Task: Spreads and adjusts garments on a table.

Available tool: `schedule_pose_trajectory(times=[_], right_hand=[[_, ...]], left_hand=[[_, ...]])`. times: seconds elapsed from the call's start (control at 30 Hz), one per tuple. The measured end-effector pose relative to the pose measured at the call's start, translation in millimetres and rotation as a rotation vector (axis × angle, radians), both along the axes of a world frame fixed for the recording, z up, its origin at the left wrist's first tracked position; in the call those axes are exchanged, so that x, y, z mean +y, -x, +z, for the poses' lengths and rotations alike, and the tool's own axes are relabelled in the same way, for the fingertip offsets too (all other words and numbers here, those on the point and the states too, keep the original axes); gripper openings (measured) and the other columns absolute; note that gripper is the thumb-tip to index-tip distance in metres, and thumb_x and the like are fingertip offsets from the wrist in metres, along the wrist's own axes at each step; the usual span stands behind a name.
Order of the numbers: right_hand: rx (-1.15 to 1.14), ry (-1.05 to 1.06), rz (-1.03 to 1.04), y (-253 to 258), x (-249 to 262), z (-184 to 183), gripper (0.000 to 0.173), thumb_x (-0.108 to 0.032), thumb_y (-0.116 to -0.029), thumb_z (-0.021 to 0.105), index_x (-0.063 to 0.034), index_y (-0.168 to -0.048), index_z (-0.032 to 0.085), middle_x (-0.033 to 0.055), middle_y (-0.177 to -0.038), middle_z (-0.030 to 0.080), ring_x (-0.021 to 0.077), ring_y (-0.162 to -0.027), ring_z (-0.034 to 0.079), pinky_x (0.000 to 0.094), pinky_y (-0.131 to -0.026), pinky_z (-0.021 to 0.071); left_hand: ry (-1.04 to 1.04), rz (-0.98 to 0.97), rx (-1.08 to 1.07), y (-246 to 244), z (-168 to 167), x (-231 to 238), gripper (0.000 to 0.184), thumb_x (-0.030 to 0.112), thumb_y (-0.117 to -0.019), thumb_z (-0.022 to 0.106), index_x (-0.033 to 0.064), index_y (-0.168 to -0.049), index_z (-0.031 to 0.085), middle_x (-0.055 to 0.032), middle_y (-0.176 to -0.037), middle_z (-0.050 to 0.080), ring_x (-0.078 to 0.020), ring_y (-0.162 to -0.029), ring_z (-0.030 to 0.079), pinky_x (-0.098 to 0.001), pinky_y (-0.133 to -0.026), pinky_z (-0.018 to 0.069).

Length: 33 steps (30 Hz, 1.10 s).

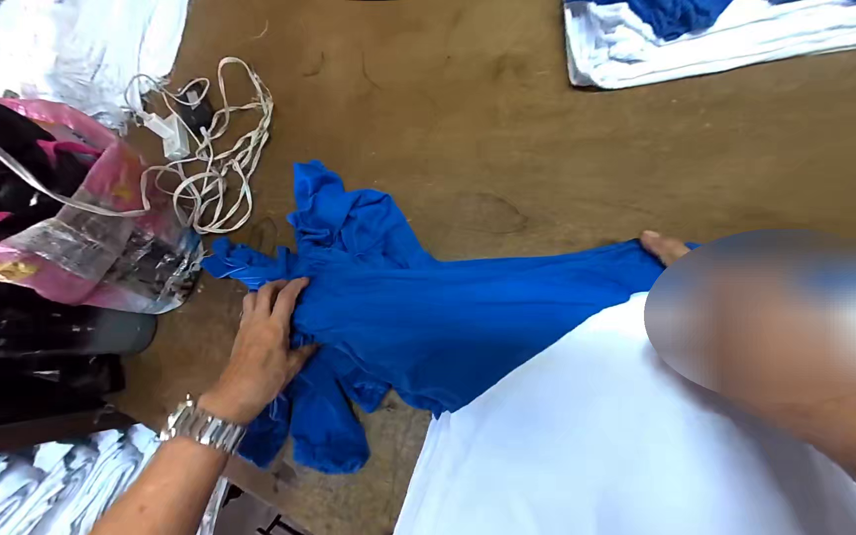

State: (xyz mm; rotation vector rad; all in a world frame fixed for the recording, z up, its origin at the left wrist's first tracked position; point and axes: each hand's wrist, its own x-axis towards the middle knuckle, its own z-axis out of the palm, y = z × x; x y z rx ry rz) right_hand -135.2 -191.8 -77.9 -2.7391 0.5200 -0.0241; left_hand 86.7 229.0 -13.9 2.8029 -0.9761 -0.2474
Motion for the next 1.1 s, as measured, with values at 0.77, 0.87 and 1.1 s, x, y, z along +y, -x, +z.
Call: schedule_pose_trajectory(times=[0.77, 0.87, 1.1], right_hand=[[-0.051, -0.529, -0.162, 173, -31, 121, 0.032, -0.003, -0.0986, 0.043, 0.0132, -0.118, 0.063, 0.0165, -0.106, 0.07, 0.0195, -0.094, 0.069, 0.0409, -0.09, 0.0579], [-0.143, -0.573, -0.446, 272, -7, 85, 0.031, -0.005, -0.1041, 0.041, 0.0134, -0.12, 0.06, 0.013, -0.105, 0.068, 0.0134, -0.095, 0.067, 0.0329, -0.091, 0.057], [-0.081, 0.184, -0.437, 314, 26, -30, 0.063, -0.043, -0.1039, 0.035, -0.003, -0.15, 0.05, 0.0367, -0.137, 0.049, 0.0561, -0.128, 0.046, 0.0676, -0.108, 0.0333]], left_hand=[[0.26, 0.238, 0.86, 176, 8, -15, 0.045, 0.037, -0.0975, 0.069, -0.0016, -0.118, 0.064, -0.0096, -0.099, 0.071, -0.0164, -0.083, 0.071, -0.0363, -0.073, 0.0625], [0.3, 0.284, 0.719, 202, -5, -18, 0.048, 0.036, -0.0977, 0.068, -0.0053, -0.12, 0.061, -0.0135, -0.107, 0.068, -0.0172, -0.09, 0.07, -0.0352, -0.078, 0.0622], [0.277, 0.171, 0.101, 217, -53, -34, 0.037, 0.024, -0.1055, 0.047, -0.0025, -0.091, 0.068, -0.0123, -0.079, 0.064, -0.02, -0.072, 0.064, -0.036, -0.069, 0.0562]])
